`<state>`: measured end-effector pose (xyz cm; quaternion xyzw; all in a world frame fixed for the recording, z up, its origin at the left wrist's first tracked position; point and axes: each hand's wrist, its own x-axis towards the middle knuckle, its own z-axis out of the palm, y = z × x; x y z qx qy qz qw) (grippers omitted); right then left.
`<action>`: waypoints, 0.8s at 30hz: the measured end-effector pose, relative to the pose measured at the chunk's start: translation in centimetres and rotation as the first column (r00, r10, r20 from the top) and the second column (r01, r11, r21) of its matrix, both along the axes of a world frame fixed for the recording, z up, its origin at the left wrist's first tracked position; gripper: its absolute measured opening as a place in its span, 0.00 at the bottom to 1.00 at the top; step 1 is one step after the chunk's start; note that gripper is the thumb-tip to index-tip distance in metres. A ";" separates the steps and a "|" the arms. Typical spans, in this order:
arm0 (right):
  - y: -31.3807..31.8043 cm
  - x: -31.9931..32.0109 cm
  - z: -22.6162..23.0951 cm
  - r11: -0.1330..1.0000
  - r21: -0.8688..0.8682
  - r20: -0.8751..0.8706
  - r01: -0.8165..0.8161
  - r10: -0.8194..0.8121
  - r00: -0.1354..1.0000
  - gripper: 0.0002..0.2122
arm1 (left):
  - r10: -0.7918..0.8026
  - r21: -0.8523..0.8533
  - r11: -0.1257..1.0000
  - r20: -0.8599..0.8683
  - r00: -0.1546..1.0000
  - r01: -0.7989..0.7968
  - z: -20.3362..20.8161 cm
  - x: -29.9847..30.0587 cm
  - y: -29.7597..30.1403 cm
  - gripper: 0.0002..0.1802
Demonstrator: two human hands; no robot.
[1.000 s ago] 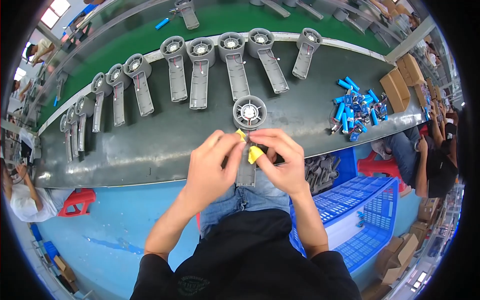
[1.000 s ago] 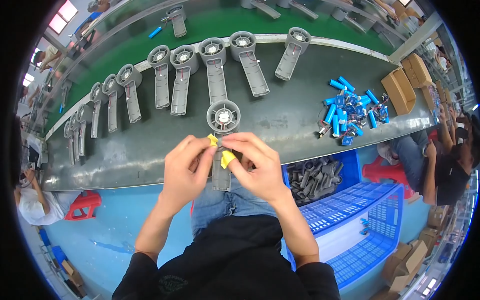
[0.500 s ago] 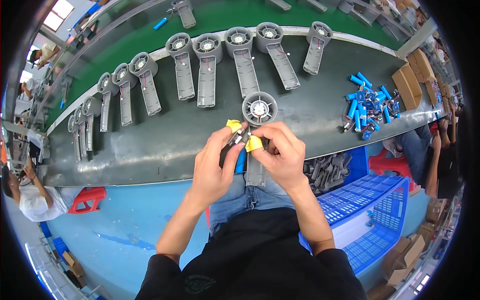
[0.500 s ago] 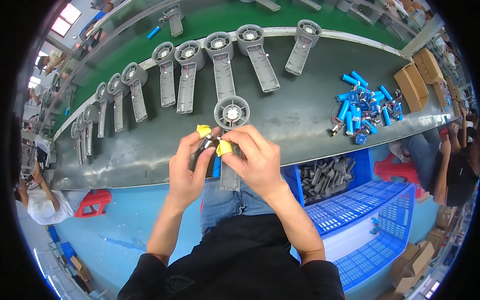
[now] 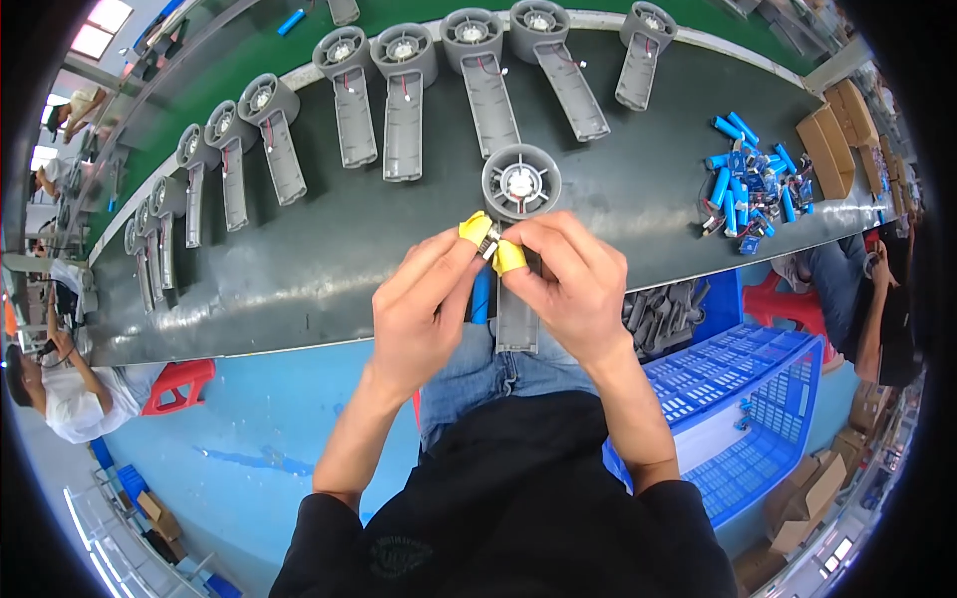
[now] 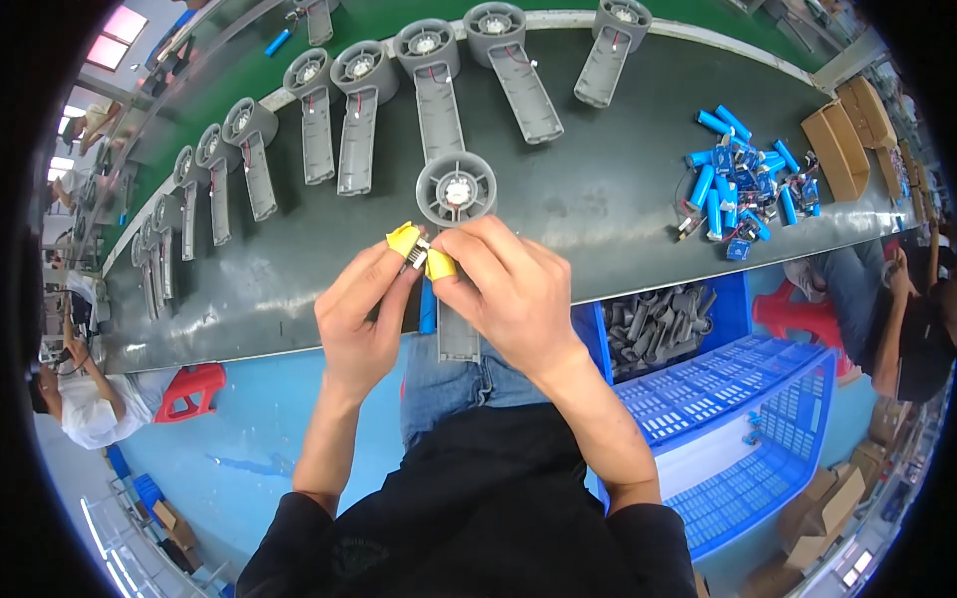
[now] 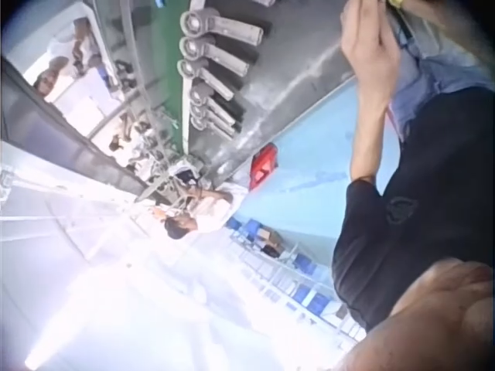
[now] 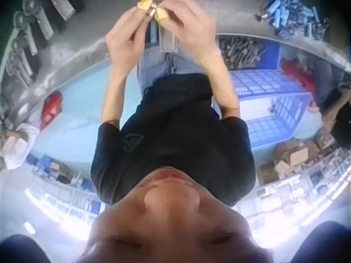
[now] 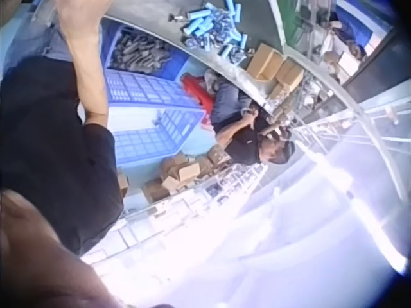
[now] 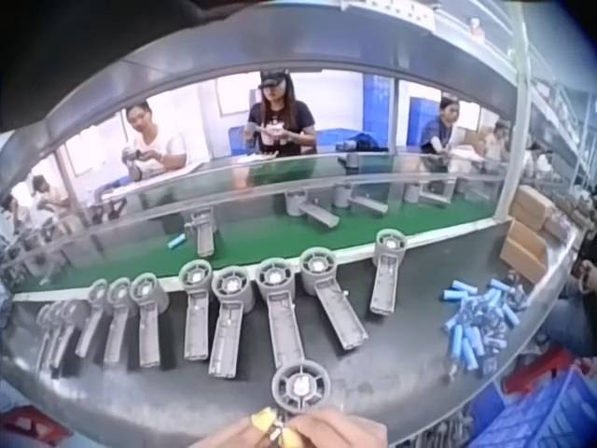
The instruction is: The person assembles handheld electronic fans by hand, inserting lithium batteries into the portable fans and fitting plastic housing components together on a production line.
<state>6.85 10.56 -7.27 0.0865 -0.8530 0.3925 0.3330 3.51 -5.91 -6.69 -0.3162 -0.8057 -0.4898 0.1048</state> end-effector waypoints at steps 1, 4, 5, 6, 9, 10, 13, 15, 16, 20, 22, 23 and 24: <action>0.0 0.0 0.1 1.000 -0.005 0.014 -0.001 0.001 1.000 0.10 | 0.020 -0.004 1.000 -0.079 0.997 -0.021 -0.2 0.0 0.1 0.13; 0.0 0.2 0.4 1.000 -0.030 0.073 -0.005 0.007 0.997 0.09 | 0.001 -0.053 0.999 -0.152 0.988 -0.009 0.0 -0.1 0.1 0.14; 0.1 0.1 0.5 0.999 -0.034 0.089 -0.007 0.010 0.996 0.09 | -0.017 -0.076 0.997 -0.186 0.982 0.002 0.1 -0.3 0.0 0.15; 0.3 0.1 0.7 0.999 -0.034 0.089 -0.008 0.012 0.996 0.09 | -0.029 -0.088 0.996 -0.198 0.980 0.011 0.1 -0.5 0.0 0.15; 0.5 0.0 0.1 0.998 -0.058 0.082 -0.023 0.028 0.996 0.10 | -0.008 -0.057 0.998 -0.128 0.992 0.001 -0.3 -0.3 0.1 0.14; 0.5 0.0 0.0 0.997 -0.080 0.070 -0.016 0.021 0.997 0.10 | -0.022 -0.017 1.000 -0.091 0.996 0.020 -0.4 -0.5 0.3 0.13; 0.5 -0.2 -0.5 0.997 -0.067 0.040 -0.022 0.024 0.999 0.11 | -0.035 -0.006 0.999 0.022 0.999 0.035 -0.5 -0.4 0.2 0.13; 0.6 -0.5 -0.5 0.998 -0.005 -0.006 -0.056 0.056 0.998 0.11 | -0.057 0.002 0.998 0.014 0.998 0.057 -0.8 -0.9 0.0 0.14; 0.8 -0.6 -0.7 0.998 -0.007 0.003 -0.060 0.060 0.998 0.11 | -0.078 0.020 0.997 0.003 0.997 0.078 -0.9 -1.0 0.0 0.14; 0.9 -0.8 -1.2 0.996 -0.020 -0.050 -0.086 0.085 0.995 0.11 | -0.115 0.093 0.990 0.058 0.992 0.109 -1.2 -1.2 0.0 0.14; 0.8 -0.8 -1.2 0.995 -0.026 -0.061 -0.098 0.096 0.994 0.11 | -0.112 0.139 0.985 0.098 0.989 0.098 -1.3 -1.1 0.0 0.14; 0.8 -0.7 -1.2 0.995 -0.021 -0.058 -0.093 0.092 0.994 0.11 | -0.110 0.134 0.986 0.074 0.991 0.099 -1.3 -1.1 0.0 0.15; 0.8 -0.7 -1.2 0.996 -0.015 -0.055 -0.089 0.088 0.995 0.11 | -0.108 0.129 0.987 0.050 0.993 0.101 -1.3 -1.0 0.0 0.15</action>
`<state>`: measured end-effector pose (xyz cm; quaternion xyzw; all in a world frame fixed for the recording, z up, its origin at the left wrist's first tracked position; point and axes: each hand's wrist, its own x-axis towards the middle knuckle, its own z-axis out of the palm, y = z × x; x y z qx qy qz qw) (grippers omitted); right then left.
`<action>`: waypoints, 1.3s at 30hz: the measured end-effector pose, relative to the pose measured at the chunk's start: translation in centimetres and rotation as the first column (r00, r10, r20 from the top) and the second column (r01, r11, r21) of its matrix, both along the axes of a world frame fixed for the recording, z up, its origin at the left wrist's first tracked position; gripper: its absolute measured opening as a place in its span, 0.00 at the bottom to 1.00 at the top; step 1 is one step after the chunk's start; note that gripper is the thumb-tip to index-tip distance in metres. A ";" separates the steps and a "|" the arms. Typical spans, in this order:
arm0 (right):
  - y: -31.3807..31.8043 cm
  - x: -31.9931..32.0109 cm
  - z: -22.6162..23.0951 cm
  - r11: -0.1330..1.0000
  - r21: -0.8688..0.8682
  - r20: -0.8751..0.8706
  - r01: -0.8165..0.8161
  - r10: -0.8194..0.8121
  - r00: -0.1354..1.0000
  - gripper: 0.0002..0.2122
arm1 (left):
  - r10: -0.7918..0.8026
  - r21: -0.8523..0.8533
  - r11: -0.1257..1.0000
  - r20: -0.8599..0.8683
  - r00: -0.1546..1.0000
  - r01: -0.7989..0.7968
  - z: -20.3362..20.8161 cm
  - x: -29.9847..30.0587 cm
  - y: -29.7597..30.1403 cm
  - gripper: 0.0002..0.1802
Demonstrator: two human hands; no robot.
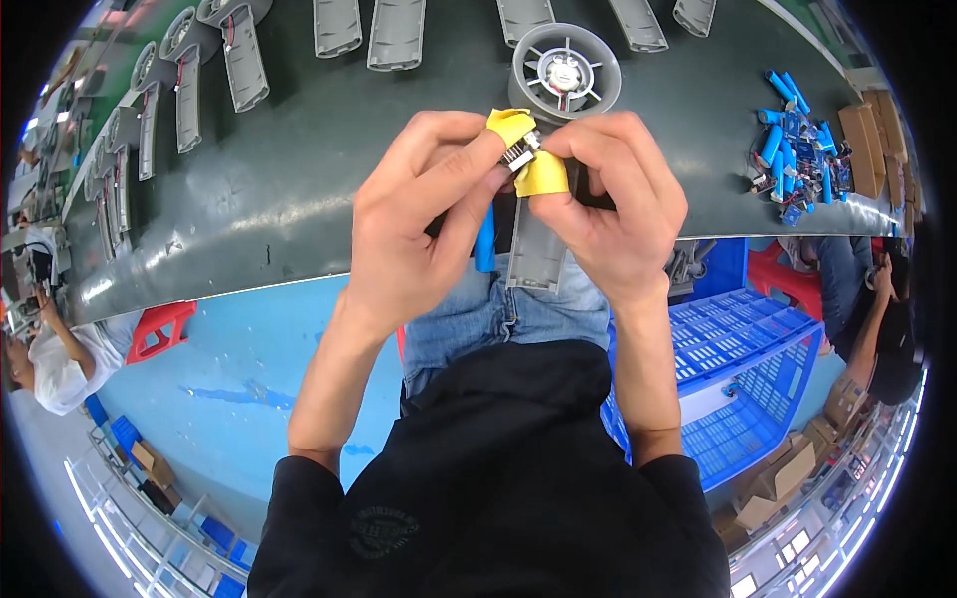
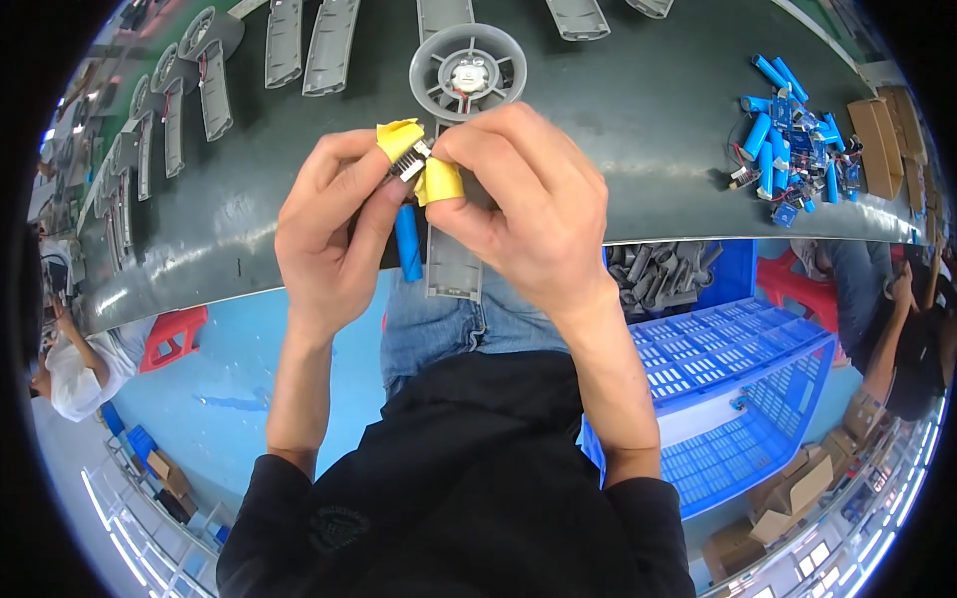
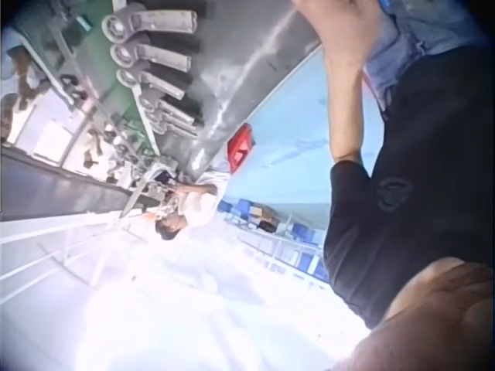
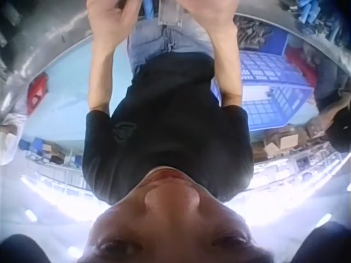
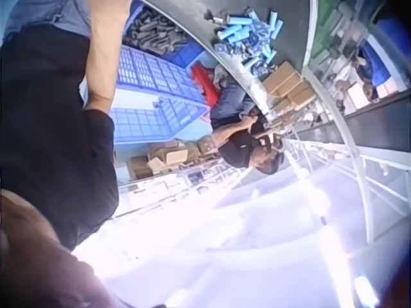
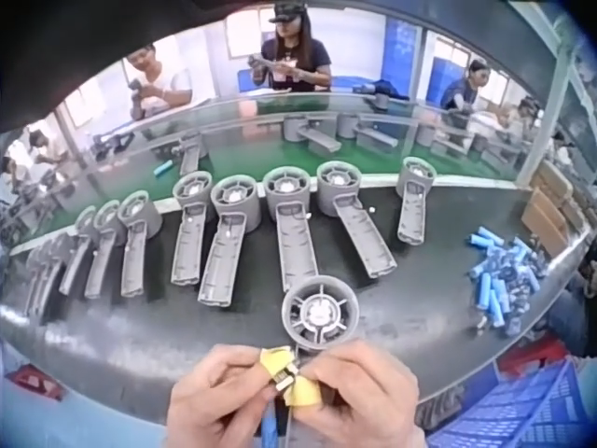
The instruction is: The person assembles handheld electronic fans by hand, inserting lithium batteries into the portable fans and fitting plastic housing components together on a production line.
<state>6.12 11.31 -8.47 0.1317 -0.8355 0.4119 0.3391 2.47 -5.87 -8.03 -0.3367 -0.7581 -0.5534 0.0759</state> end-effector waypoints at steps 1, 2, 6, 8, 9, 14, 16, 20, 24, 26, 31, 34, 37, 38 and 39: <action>0.1 -0.1 -0.1 1.000 0.001 0.002 -0.001 0.001 1.000 0.11 | 0.001 0.001 1.000 0.002 1.000 -0.001 0.0 0.0 0.0 0.15; 0.1 -0.2 -0.3 1.000 0.015 -0.018 -0.003 0.004 1.000 0.11 | 0.019 -0.079 0.997 -0.086 0.996 -0.025 0.0 0.1 0.0 0.16; 0.1 0.0 0.0 1.000 0.020 0.010 0.009 -0.009 1.000 0.11 | -0.001 -0.116 0.993 -0.195 0.981 -0.022 0.1 -0.2 0.1 0.18; -0.1 -0.1 -0.1 1.000 0.018 0.003 0.013 -0.013 1.000 0.11 | -0.010 -0.102 0.995 -0.162 0.987 -0.007 0.3 -0.1 0.1 0.18; -0.1 -0.1 -0.2 1.000 0.014 -0.004 0.016 -0.016 1.000 0.11 | -0.018 -0.089 0.996 -0.128 0.992 0.007 0.3 -0.1 0.0 0.18; 0.0 -0.3 -0.4 1.000 0.024 -0.030 0.012 -0.011 0.999 0.11 | 0.000 -0.069 0.998 -0.104 0.995 -0.007 0.2 0.0 0.2 0.18; 0.0 -0.3 -0.4 0.999 0.032 -0.034 0.010 -0.009 0.999 0.11 | -0.003 -0.060 0.998 -0.107 0.994 -0.004 0.2 -0.1 0.2 0.18; 0.0 -0.2 -0.2 0.998 0.057 -0.030 0.028 -0.026 0.999 0.11 | -0.032 -0.116 0.993 -0.104 0.994 0.020 0.4 -0.4 0.0 0.16; 0.1 -0.2 -0.2 0.995 0.096 -0.040 0.028 -0.025 0.999 0.11 | -0.048 -0.112 0.993 -0.062 0.997 0.041 0.4 -0.4 -0.1 0.17; 0.2 -0.1 -0.2 0.995 0.100 -0.040 0.014 -0.010 0.999 0.11 | -0.064 -0.107 0.993 -0.050 0.997 0.058 0.6 -0.5 -0.2 0.17; 0.4 0.0 -0.4 0.994 0.106 -0.075 -0.028 0.036 0.997 0.11 | -0.129 -0.075 0.989 0.005 0.992 0.129 0.6 -0.5 -0.5 0.16; 0.4 0.2 -0.4 0.995 0.091 -0.056 -0.040 0.045 0.997 0.11 | -0.131 -0.055 0.990 0.006 0.991 0.131 0.3 -0.4 -0.5 0.16; 0.5 0.0 -0.6 0.996 0.084 -0.084 -0.044 0.051 0.995 0.12 | -0.146 -0.019 0.989 -0.001 0.989 0.146 0.2 -0.4 -0.4 0.15; 0.5 0.0 -0.4 0.995 0.087 -0.066 -0.039 0.044 0.997 0.12 | -0.116 -0.002 0.993 0.010 0.993 0.116 0.2 -0.3 -0.2 0.14; 0.6 0.0 -0.2 0.995 0.090 -0.048 -0.034 0.038 0.998 0.12 | -0.085 0.016 0.996 0.022 0.996 0.085 0.2 -0.2 -0.1 0.13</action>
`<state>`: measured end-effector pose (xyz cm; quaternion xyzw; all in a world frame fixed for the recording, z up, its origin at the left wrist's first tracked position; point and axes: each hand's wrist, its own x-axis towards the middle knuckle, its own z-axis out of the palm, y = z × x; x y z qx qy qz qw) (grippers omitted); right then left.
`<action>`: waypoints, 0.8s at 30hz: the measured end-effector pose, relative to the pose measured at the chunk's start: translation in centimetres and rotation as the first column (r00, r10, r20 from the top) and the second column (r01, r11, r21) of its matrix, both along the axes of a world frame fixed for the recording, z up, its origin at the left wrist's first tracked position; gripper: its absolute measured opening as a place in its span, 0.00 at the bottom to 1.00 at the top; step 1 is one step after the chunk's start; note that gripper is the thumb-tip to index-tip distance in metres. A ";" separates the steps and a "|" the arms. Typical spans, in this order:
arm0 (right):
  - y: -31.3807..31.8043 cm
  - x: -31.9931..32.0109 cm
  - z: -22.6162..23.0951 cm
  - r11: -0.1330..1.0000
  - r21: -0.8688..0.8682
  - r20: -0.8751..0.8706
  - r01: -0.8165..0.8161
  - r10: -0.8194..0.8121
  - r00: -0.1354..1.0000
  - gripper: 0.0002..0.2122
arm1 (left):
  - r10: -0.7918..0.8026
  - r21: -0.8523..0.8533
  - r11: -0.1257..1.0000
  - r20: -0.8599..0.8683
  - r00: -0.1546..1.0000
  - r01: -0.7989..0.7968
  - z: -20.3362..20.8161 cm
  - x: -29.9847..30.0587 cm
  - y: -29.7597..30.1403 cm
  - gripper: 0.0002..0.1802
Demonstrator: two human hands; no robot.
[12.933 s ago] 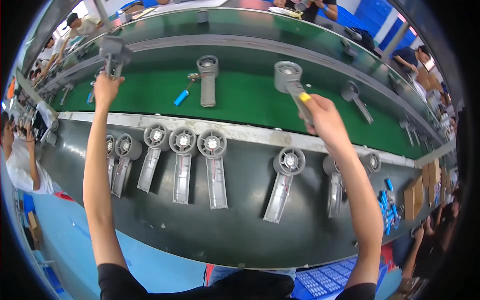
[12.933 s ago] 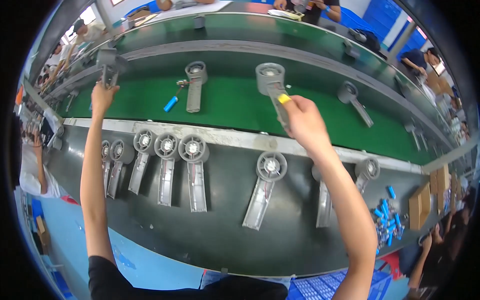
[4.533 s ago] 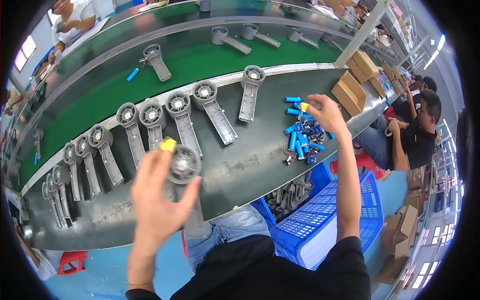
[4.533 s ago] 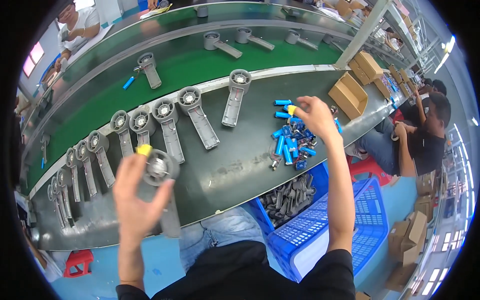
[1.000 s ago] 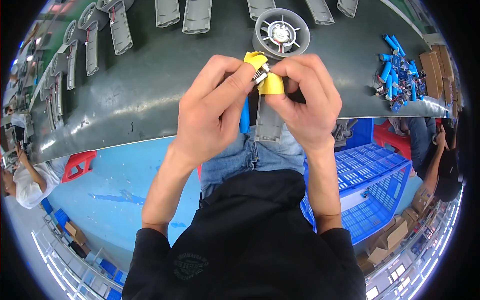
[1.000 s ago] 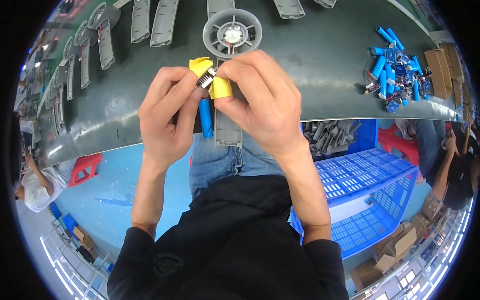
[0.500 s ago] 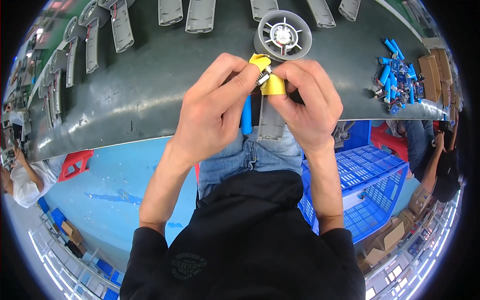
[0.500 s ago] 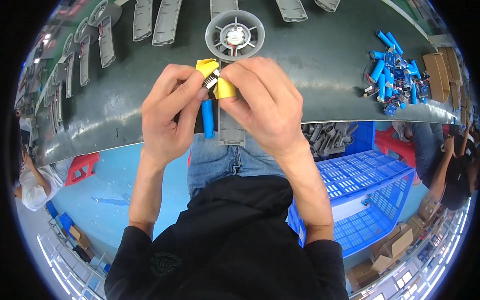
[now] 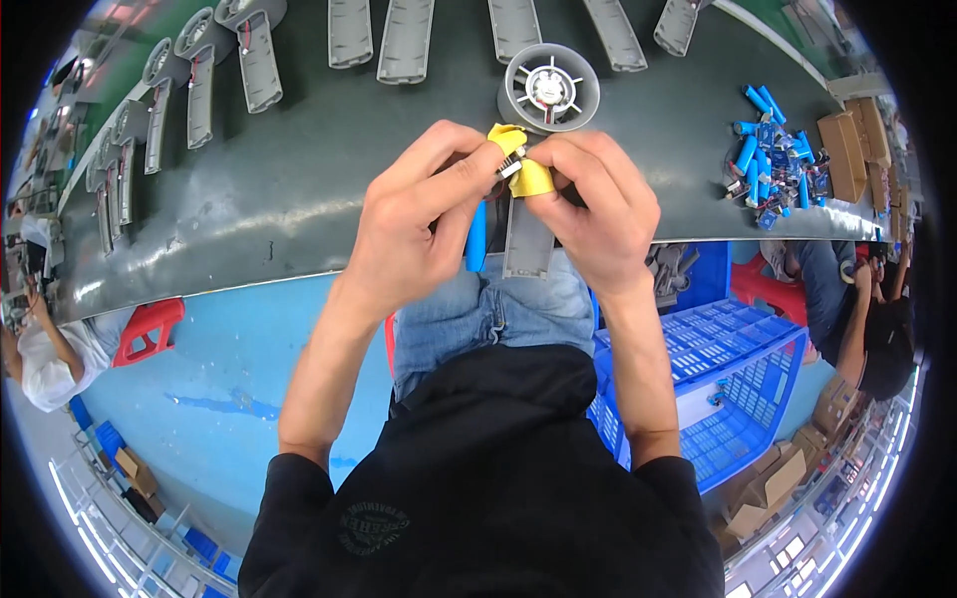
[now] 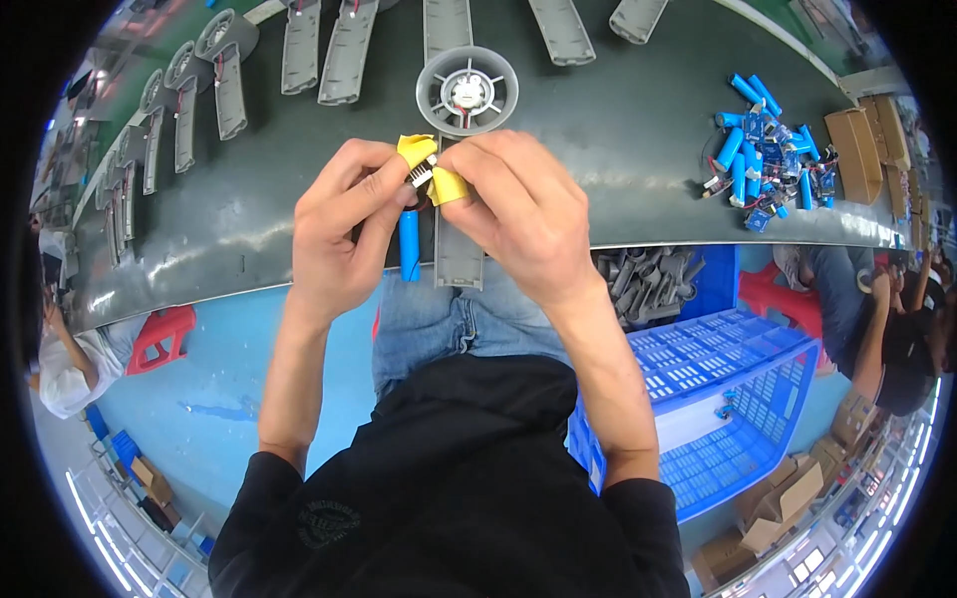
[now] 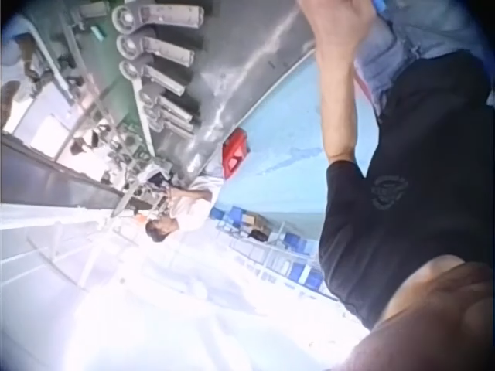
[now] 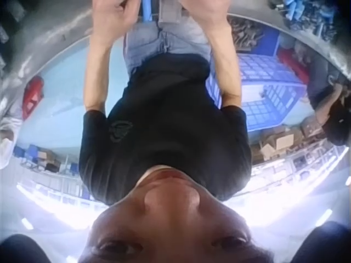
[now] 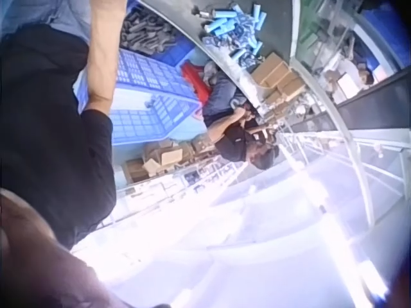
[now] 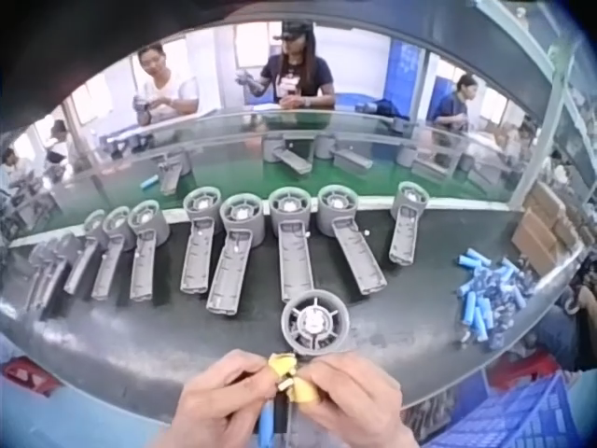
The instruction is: The person assembles handheld electronic fans by hand, inserting lithium batteries into the portable fans and fitting plastic housing components together on a production line.
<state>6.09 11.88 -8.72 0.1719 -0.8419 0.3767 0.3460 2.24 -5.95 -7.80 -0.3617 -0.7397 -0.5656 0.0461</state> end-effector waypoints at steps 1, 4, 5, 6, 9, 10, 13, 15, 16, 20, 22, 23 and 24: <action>0.0 -0.1 0.1 1.000 0.006 -0.017 -0.001 0.001 1.000 0.12 | 0.001 0.006 1.000 -0.017 1.000 -0.001 -0.1 0.0 0.2 0.13; -0.4 0.6 0.8 0.995 0.054 -0.063 0.081 -0.078 0.995 0.14 | 0.079 0.014 0.997 -0.032 0.996 -0.079 -0.2 -0.2 0.6 0.11; -1.1 1.6 1.1 0.978 -0.045 0.062 0.203 -0.200 0.978 0.15 | 0.091 0.002 0.996 0.006 0.996 -0.091 -0.2 -0.2 0.4 0.11; -1.7 2.4 1.4 0.936 -0.127 0.195 0.328 -0.301 0.933 0.17 | 0.104 -0.009 0.995 0.043 0.994 -0.104 0.0 -0.3 0.2 0.11; -2.2 4.3 1.3 0.873 -0.315 0.565 0.372 -0.142 0.813 0.25 | 0.092 0.003 0.996 0.097 0.991 -0.093 0.5 -0.1 0.4 0.10; -2.3 4.6 1.6 0.862 -0.353 0.603 0.365 -0.088 0.793 0.26 | 0.082 0.000 0.997 0.141 0.987 -0.083 1.1 0.0 0.4 0.10; -2.5 5.3 4.4 0.830 -0.444 0.588 0.338 -0.015 0.809 0.25 | -0.031 0.172 0.984 0.439 0.898 -0.050 3.0 0.6 0.7 0.12; -2.6 3.7 6.9 0.821 -0.443 0.605 0.359 -0.021 0.796 0.24 | -0.245 0.380 0.925 0.622 0.743 -0.013 4.9 -0.9 0.3 0.15; -2.3 1.8 8.2 0.828 -0.442 0.587 0.346 -0.025 0.809 0.23 | -0.288 0.444 0.894 0.665 0.689 -0.055 5.6 -2.3 0.2 0.14; -1.5 -12.1 9.7 0.949 -0.302 0.492 0.085 0.079 0.867 0.20 | 0.050 0.309 0.931 0.415 0.908 -0.192 9.2 -13.4 -0.7 0.13; -2.0 -19.8 10.0 0.998 0.003 0.397 0.065 -0.061 0.916 0.18 | 0.232 0.117 0.949 0.372 0.899 -0.293 9.4 -21.1 -1.8 0.14; -2.3 -23.0 10.0 0.998 0.013 0.420 0.057 -0.057 0.906 0.18 | 0.264 0.058 0.951 0.352 0.898 -0.303 9.4 -24.1 -2.1 0.13; -2.7 -26.1 9.7 0.998 0.022 0.438 0.051 -0.055 0.897 0.18 | 0.295 0.000 0.950 0.326 0.898 -0.312 9.4 -27.0 -2.3 0.13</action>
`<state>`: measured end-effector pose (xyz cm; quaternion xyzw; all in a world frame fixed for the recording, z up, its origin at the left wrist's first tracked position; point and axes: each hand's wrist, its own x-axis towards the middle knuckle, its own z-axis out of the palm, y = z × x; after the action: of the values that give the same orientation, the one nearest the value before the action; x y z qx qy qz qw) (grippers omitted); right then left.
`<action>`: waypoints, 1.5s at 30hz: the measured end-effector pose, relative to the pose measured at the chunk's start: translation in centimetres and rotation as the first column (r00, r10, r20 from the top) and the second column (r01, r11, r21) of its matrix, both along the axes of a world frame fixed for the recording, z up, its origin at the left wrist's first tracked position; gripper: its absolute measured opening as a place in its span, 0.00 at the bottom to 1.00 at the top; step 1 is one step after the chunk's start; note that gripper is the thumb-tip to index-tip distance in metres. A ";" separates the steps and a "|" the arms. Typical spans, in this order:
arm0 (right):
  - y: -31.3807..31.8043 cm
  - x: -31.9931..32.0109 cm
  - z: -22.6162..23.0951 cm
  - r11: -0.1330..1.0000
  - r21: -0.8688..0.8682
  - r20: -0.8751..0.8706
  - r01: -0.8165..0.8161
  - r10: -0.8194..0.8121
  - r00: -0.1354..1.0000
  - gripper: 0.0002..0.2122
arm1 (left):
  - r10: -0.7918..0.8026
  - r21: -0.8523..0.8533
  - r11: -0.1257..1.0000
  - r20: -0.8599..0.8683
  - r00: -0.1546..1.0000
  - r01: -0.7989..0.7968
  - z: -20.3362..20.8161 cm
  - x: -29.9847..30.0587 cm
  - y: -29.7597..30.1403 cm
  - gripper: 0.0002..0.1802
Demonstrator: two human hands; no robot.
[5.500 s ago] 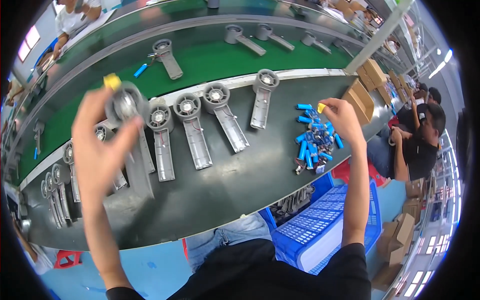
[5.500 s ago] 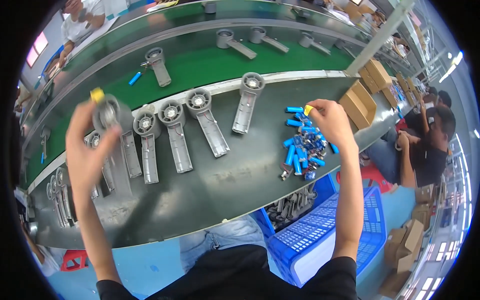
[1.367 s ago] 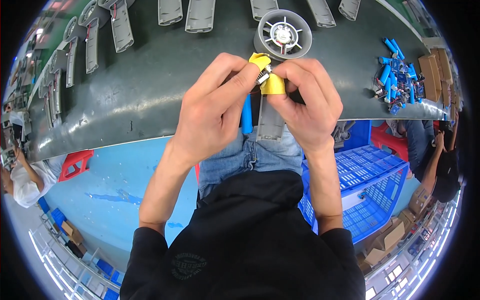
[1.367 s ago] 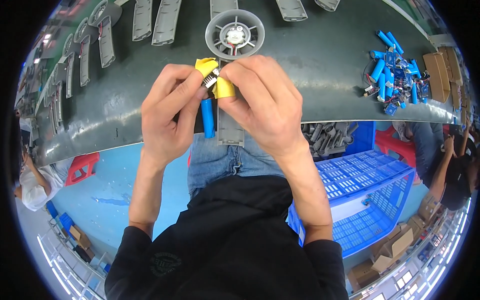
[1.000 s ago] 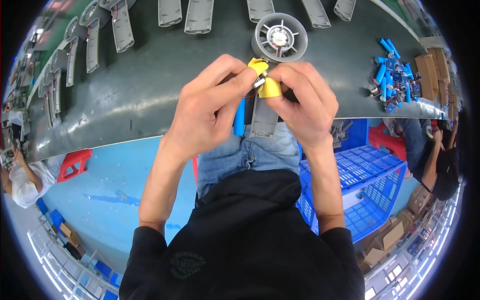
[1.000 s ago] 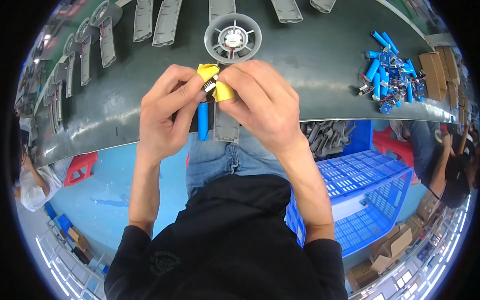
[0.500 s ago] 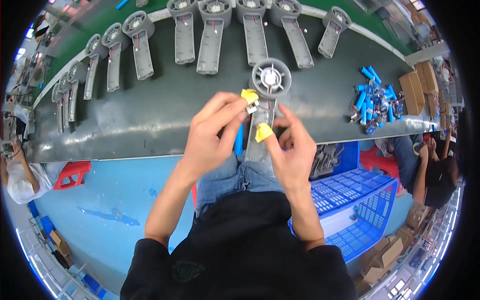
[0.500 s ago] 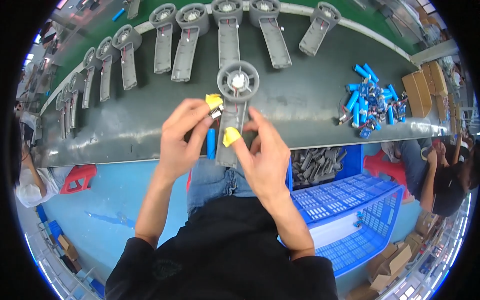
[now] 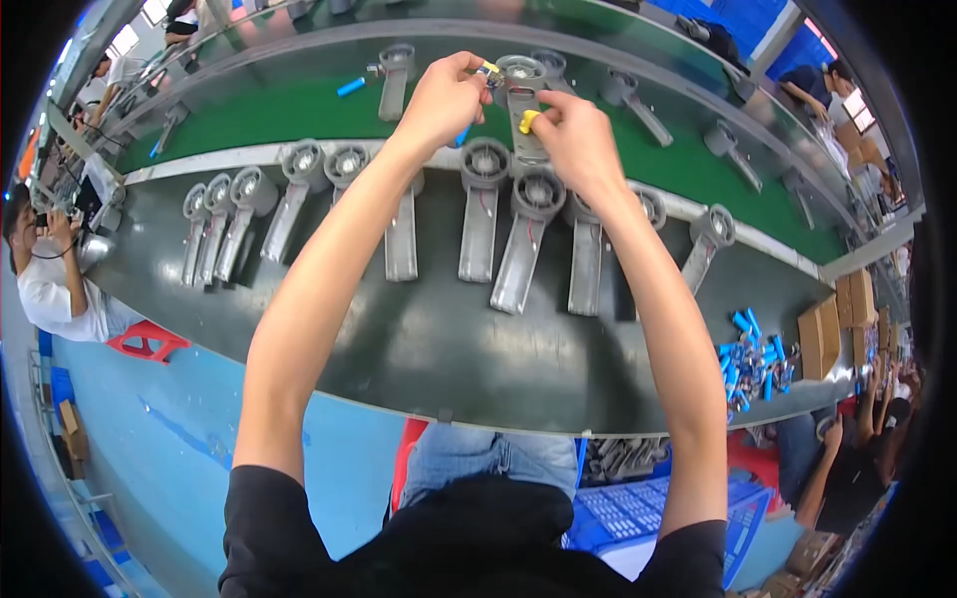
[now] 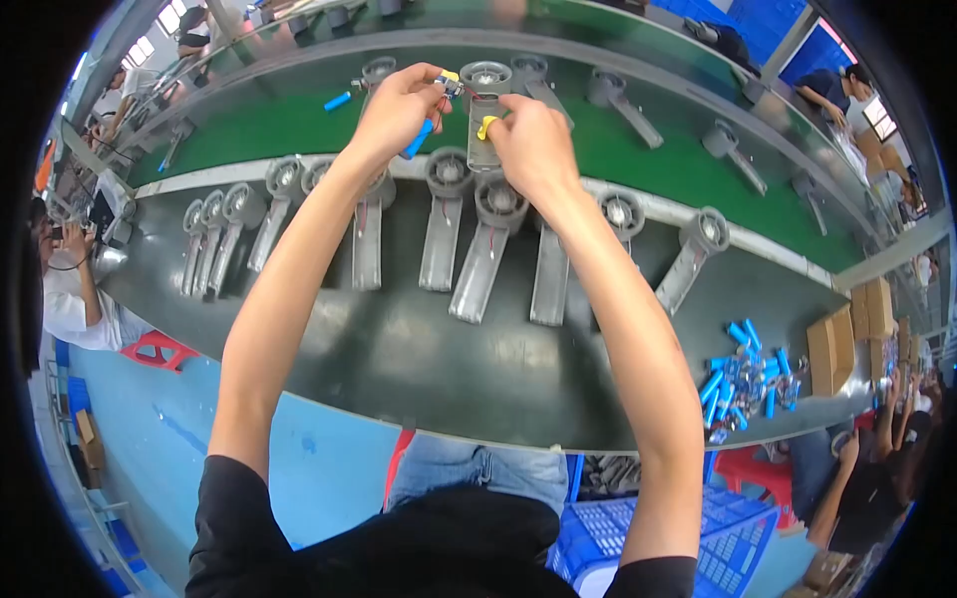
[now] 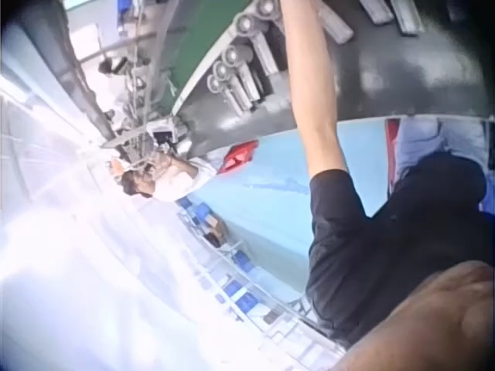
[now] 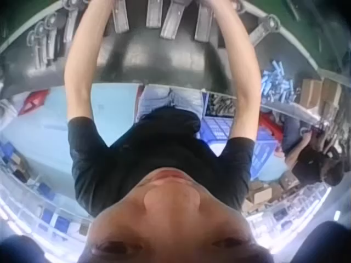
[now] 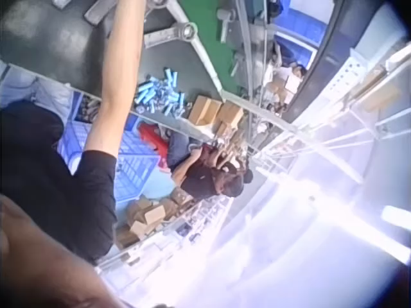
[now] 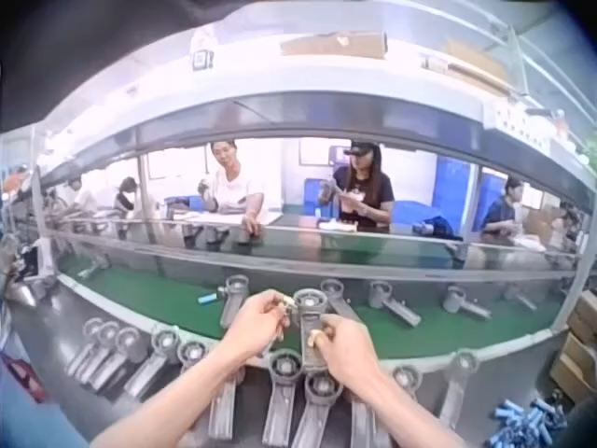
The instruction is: The person assembles handheld electronic fans by hand, inserting lithium batteries into the portable fans and fitting plastic housing components together on a production line.
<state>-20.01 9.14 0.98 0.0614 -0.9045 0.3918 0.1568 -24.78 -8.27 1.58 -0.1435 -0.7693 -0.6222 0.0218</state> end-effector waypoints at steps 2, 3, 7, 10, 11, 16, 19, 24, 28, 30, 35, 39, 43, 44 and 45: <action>-0.4 -5.5 -2.4 0.995 0.089 -0.110 -0.035 0.044 0.993 0.17 | 0.058 -0.193 0.979 -0.026 0.998 -0.062 -1.0 -4.8 -0.4 0.13; -0.8 -7.6 -3.6 0.996 0.081 -0.120 -0.044 0.053 0.991 0.17 | 0.061 -0.192 0.979 -0.039 0.997 -0.067 -2.5 -7.4 -1.0 0.13; -1.6 -11.8 -7.0 0.990 0.132 -0.018 -0.056 0.059 0.998 0.14 | 0.136 -0.471 0.872 -0.021 0.990 -0.130 -5.4 -12.7 -2.3 0.16; -1.2 -10.7 -5.9 0.957 0.286 0.088 -0.048 0.024 0.996 0.13 | 0.210 -0.703 0.672 -0.120 0.970 -0.232 -4.8 -14.0 -1.3 0.22; -0.3 -9.8 -5.0 0.944 0.330 0.077 -0.019 -0.007 0.997 0.13 | 0.203 -0.716 0.623 -0.243 0.949 -0.316 -3.9 -14.0 0.1 0.22; 8.3 -3.5 1.3 0.919 0.376 0.020 0.120 -0.137 0.990 0.16 | -0.024 -0.698 0.590 -0.517 0.856 -0.405 -4.5 -15.6 7.9 0.37; 14.2 1.8 4.0 0.939 0.290 0.053 0.184 -0.207 0.977 0.17 | -0.075 -0.876 0.460 -0.202 0.977 -0.146 -4.2 -17.2 9.5 0.36; 21.3 12.2 6.5 0.887 0.151 0.157 0.437 -0.458 0.875 0.15 | -0.015 -0.534 0.759 -0.586 0.810 -0.372 -1.3 -13.8 6.2 0.34; 28.3 21.1 4.1 0.803 0.289 0.252 0.521 -0.589 0.768 0.14 | -0.109 -0.400 0.908 -0.522 0.846 -0.129 3.9 -2.6 6.6 0.35; 30.4 24.2 2.0 0.772 0.403 0.270 0.492 -0.614 0.742 0.12 | -0.186 -0.418 0.908 -0.443 0.877 -0.019 5.2 3.8 5.5 0.33; 36.5 28.4 -2.0 0.629 0.473 0.071 0.617 -0.725 0.685 0.13 | -0.391 -0.526 0.842 -0.437 0.810 0.123 4.2 18.1 3.0 0.29; 39.6 28.5 -3.0 0.479 0.405 0.014 0.779 -0.855 0.518 0.16 | -0.341 -0.447 0.871 -0.248 0.907 0.206 -0.5 24.5 3.7 0.30; 41.3 28.7 -4.2 0.430 0.527 0.129 0.733 -0.893 0.431 0.16 | -0.300 -0.403 0.899 -0.276 0.913 0.173 -4.5 26.1 5.3 0.29; 41.8 29.0 -5.0 0.423 0.506 0.095 0.751 -0.893 0.439 0.16 | -0.286 -0.394 0.905 -0.285 0.915 0.160 -5.1 26.1 5.6 0.28; 42.4 29.3 -5.7 0.415 0.486 0.060 0.769 -0.894 0.445 0.16 | -0.288 -0.380 0.909 -0.280 0.916 0.170 -5.4 26.1 5.8 0.28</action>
<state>9.31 51.50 -4.68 -0.4346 -0.8807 0.0750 0.1727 1.33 -2.45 -3.86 -0.3375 -0.8298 -0.4416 0.0503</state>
